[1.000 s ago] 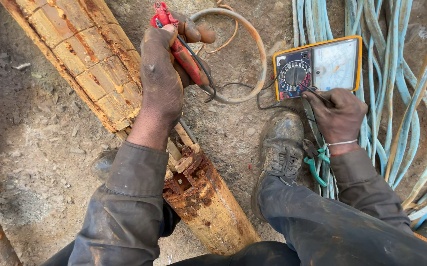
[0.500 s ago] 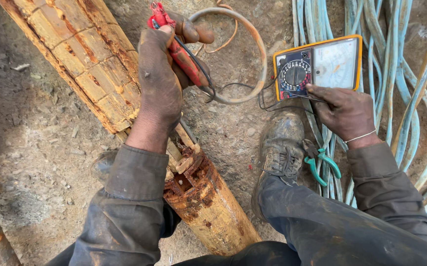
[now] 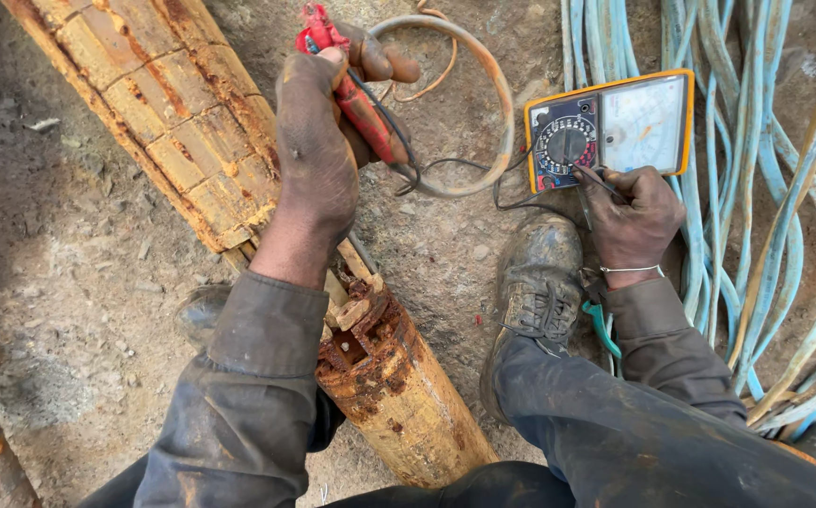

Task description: The person uses pliers to strip a red wire and then connects multimeter probes to the exposed wires and the pump body to test for continuity or resistance.

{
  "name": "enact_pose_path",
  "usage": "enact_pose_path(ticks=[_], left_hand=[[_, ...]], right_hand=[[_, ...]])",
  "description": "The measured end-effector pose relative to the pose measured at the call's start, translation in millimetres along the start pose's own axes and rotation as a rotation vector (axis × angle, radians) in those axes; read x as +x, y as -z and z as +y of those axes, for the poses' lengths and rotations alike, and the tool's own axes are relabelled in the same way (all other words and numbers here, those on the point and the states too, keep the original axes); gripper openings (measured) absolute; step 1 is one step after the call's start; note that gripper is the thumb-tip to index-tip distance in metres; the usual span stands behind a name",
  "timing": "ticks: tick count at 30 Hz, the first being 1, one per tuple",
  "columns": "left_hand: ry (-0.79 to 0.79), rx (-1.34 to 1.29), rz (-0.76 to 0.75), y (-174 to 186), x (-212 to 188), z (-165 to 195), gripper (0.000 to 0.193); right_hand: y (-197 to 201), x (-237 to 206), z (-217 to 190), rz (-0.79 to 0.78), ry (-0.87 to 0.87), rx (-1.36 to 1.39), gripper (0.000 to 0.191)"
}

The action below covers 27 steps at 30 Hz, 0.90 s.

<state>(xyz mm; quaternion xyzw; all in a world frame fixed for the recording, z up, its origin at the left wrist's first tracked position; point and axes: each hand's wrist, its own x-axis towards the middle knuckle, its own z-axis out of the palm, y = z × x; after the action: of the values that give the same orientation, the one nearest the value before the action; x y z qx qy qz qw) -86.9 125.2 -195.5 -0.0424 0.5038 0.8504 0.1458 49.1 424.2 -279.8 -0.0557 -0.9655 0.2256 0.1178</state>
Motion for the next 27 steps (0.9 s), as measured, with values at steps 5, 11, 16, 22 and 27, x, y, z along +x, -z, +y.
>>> enact_pose_path(ticks=[5, 11, 16, 22, 27], left_hand=[[0.052, -0.035, 0.015, -1.1, 1.3, -0.7, 0.033], [0.051, -0.016, 0.042, 1.7, -0.3, -0.8, 0.034], [0.045, 0.003, 0.0, 2.1, 1.7, -2.6, 0.034], [0.044, -0.03, 0.012, -1.4, 1.6, -0.4, 0.033], [0.027, -0.001, 0.028, -1.2, 1.8, 2.3, 0.033]], right_hand=[[-2.4, -0.2, -6.8, 0.018, -0.088, 0.057, 0.038], [15.0, -11.9, -9.3, -0.174, -0.056, 0.205, 0.027], [14.9, -33.1, -38.8, -0.605, 0.073, 0.602, 0.018], [-13.1, -40.4, -89.2, -0.899, 0.43, 0.608, 0.019], [-25.2, -34.1, -105.7, -0.959, 0.391, 0.598, 0.018]])
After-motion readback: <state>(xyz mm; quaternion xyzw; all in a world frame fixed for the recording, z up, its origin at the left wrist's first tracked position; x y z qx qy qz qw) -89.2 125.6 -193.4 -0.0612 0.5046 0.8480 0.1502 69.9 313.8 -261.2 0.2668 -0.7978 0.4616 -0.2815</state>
